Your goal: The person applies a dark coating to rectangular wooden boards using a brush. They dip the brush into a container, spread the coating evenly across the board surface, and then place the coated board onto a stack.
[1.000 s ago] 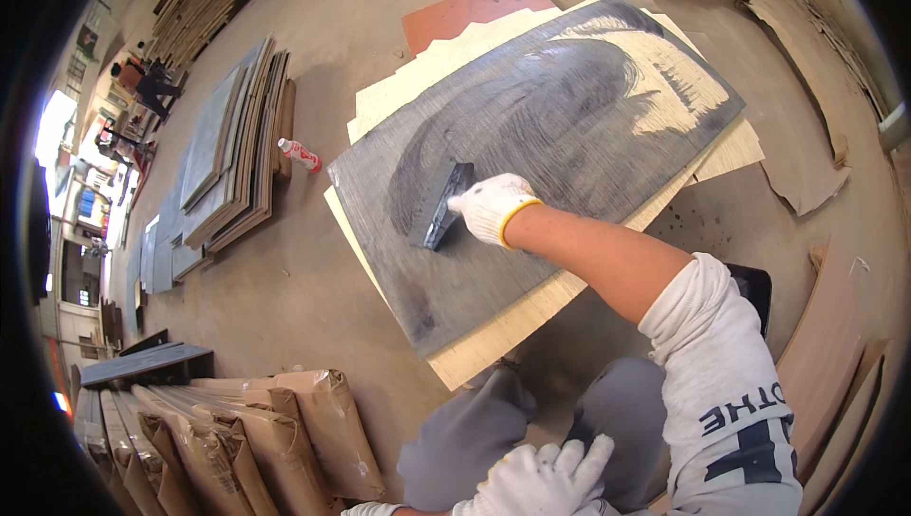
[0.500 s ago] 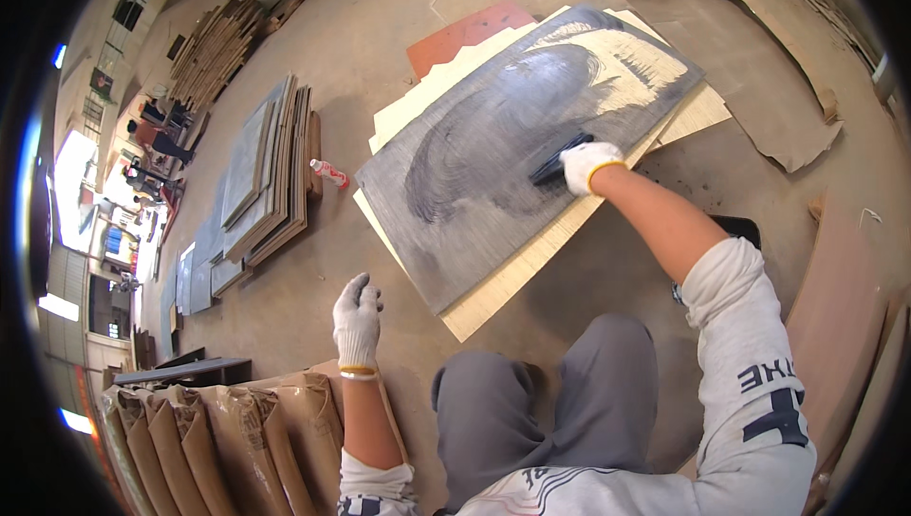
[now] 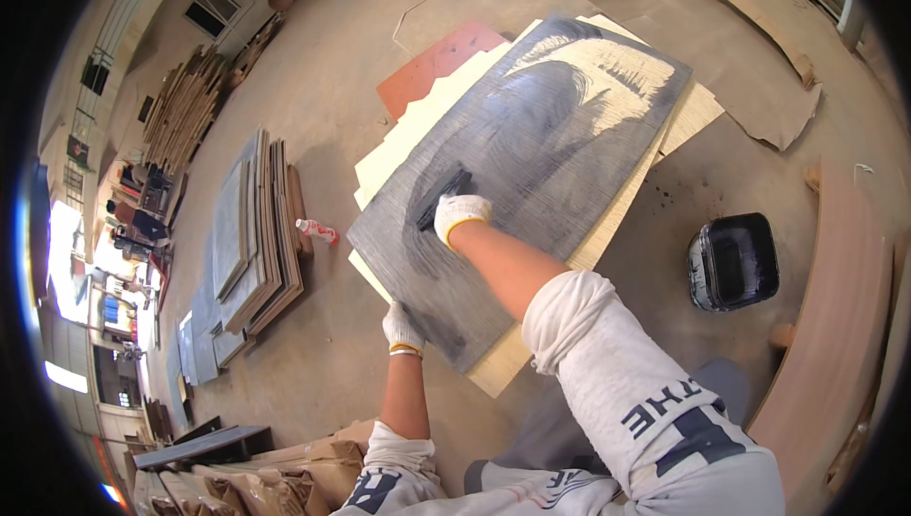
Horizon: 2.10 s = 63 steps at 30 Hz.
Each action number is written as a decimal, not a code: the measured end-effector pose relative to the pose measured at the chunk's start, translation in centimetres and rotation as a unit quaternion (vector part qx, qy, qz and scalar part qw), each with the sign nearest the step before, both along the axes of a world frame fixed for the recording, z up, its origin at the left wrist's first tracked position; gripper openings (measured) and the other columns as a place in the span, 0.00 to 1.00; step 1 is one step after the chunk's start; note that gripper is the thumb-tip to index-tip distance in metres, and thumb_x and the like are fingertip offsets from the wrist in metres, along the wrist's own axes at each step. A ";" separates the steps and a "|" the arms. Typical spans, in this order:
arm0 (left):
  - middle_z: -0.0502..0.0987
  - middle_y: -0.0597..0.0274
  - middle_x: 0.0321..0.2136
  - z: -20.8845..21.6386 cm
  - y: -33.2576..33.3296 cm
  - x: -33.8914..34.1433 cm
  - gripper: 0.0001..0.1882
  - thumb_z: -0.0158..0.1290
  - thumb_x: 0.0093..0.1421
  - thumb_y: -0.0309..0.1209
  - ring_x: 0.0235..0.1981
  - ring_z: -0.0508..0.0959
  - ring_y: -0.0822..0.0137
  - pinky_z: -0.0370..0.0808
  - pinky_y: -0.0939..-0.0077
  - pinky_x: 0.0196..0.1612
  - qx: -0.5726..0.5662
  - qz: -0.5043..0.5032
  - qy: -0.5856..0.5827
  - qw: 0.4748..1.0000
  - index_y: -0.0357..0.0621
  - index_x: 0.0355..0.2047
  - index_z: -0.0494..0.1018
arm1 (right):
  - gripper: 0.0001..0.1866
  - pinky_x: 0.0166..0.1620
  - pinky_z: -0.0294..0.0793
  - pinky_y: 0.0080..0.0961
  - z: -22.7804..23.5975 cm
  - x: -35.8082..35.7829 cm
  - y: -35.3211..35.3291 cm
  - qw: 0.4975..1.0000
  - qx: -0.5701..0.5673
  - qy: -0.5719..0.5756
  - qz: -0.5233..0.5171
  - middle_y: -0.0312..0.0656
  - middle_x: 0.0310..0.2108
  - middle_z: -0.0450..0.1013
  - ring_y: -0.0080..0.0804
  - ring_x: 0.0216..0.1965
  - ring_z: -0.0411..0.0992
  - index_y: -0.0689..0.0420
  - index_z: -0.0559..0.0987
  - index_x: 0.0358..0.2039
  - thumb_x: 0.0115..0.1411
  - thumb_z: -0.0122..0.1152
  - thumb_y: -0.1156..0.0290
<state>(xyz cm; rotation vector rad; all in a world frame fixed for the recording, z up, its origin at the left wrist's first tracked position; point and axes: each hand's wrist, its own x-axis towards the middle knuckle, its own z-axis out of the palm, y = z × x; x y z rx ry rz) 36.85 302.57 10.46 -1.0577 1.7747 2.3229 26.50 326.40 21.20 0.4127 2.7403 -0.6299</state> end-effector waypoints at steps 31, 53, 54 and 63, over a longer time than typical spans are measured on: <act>0.80 0.55 0.46 0.9 -3.6 -0.3 0.30 0.42 0.76 0.48 0.43 0.77 0.62 0.75 0.65 0.50 -0.178 0.097 -0.038 0.979 0.27 0.53 0.74 | 0.25 0.65 0.69 0.45 3.4 -19.6 21.4 0.978 0.140 -0.073 0.138 0.48 0.68 0.68 0.47 0.66 0.69 0.47 0.73 0.66 0.71 0.44 0.60; 0.77 0.49 0.55 -0.1 -5.7 0.7 0.32 0.40 0.77 0.47 0.52 0.76 0.60 0.71 0.67 0.60 -0.198 0.092 -0.038 0.975 0.24 0.58 0.71 | 0.29 0.58 0.74 0.43 3.9 -24.8 32.7 0.950 0.221 -0.064 0.211 0.46 0.57 0.77 0.49 0.57 0.76 0.39 0.75 0.65 0.63 0.52 0.69; 0.77 0.49 0.55 0.0 -5.2 0.5 0.32 0.40 0.77 0.47 0.52 0.76 0.60 0.71 0.66 0.60 -0.186 0.094 -0.039 0.977 0.24 0.58 0.71 | 0.29 0.58 0.74 0.43 4.4 -23.3 31.6 0.949 0.208 -0.025 0.237 0.46 0.58 0.77 0.49 0.58 0.76 0.38 0.74 0.66 0.63 0.52 0.69; 0.76 0.50 0.56 -0.6 -5.5 0.7 0.31 0.40 0.77 0.46 0.53 0.75 0.60 0.70 0.67 0.61 -0.171 0.098 -0.028 0.980 0.25 0.60 0.70 | 0.37 0.60 0.72 0.35 3.7 -28.6 35.2 0.952 0.166 -0.056 0.251 0.45 0.58 0.77 0.46 0.58 0.75 0.44 0.73 0.67 0.54 0.57 0.74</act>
